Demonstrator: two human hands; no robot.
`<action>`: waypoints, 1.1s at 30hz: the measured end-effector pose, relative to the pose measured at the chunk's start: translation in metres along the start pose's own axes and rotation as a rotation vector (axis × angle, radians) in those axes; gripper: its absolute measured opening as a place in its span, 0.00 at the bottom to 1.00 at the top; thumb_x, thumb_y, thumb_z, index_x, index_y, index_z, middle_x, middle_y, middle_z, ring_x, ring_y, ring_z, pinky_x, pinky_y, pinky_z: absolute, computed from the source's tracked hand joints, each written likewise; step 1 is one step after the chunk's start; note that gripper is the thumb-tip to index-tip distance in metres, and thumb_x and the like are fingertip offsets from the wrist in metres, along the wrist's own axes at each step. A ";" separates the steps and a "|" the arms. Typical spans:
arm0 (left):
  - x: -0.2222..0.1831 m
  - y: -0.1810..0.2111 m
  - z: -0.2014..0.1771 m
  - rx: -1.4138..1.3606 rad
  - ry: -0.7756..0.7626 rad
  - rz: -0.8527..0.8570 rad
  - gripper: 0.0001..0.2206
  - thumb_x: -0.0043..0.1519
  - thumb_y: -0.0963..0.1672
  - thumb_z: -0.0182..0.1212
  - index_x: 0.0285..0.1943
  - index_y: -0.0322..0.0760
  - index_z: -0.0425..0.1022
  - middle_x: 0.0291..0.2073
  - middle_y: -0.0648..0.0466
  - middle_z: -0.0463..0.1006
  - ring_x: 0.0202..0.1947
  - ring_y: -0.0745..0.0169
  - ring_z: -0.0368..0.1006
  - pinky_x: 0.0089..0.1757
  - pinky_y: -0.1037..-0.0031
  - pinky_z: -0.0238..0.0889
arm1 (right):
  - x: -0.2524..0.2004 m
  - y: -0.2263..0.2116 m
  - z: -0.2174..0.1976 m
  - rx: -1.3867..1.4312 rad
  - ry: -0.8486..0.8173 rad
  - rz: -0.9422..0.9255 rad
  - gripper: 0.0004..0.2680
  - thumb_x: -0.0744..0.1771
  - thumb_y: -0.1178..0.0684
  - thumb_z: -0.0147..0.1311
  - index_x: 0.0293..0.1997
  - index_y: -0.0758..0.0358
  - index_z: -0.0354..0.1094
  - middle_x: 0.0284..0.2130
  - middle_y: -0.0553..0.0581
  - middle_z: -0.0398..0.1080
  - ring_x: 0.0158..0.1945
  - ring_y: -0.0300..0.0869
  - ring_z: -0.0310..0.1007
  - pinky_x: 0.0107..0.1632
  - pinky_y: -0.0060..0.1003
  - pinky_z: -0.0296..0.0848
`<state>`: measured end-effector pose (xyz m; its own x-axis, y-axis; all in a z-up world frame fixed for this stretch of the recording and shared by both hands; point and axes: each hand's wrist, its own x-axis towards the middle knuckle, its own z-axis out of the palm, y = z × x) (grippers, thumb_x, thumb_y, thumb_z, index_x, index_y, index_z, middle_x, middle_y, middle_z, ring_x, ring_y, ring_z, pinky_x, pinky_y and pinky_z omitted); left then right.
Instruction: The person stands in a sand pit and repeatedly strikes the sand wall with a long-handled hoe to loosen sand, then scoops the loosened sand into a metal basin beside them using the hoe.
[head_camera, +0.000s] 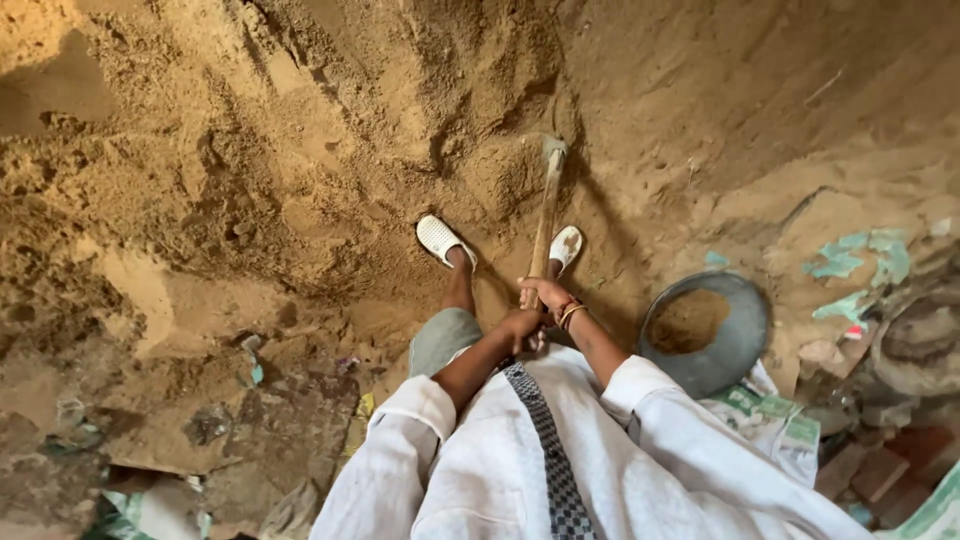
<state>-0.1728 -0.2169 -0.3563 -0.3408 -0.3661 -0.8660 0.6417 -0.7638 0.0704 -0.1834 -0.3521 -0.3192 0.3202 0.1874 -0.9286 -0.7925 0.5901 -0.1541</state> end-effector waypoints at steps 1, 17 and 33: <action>0.009 0.005 0.000 -0.013 -0.180 0.054 0.11 0.64 0.46 0.57 0.30 0.36 0.73 0.22 0.51 0.76 0.21 0.58 0.73 0.27 0.69 0.68 | -0.017 -0.012 0.003 0.055 0.008 0.052 0.13 0.66 0.41 0.58 0.29 0.60 0.69 0.23 0.54 0.71 0.26 0.44 0.72 0.35 0.37 0.73; -0.176 0.185 0.198 -0.248 -0.164 0.251 0.11 0.65 0.43 0.50 0.28 0.36 0.67 0.17 0.52 0.68 0.15 0.60 0.66 0.20 0.71 0.62 | -0.165 -0.104 -0.090 0.486 -0.241 -0.370 0.09 0.67 0.49 0.53 0.31 0.64 0.66 0.24 0.56 0.68 0.30 0.45 0.70 0.39 0.38 0.73; -0.452 0.121 0.001 0.146 -0.227 -0.042 0.01 0.64 0.40 0.55 0.40 0.36 0.72 0.23 0.58 0.70 0.18 0.68 0.65 0.22 0.73 0.63 | -0.033 -0.110 -0.171 0.866 0.114 -0.567 0.13 0.66 0.48 0.60 0.23 0.53 0.59 0.18 0.50 0.62 0.23 0.44 0.63 0.32 0.41 0.68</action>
<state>0.0578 -0.1446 0.0439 -0.5209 -0.4301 -0.7373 0.5238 -0.8431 0.1217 -0.1952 -0.5575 -0.3293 0.4425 -0.3424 -0.8288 0.1173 0.9384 -0.3250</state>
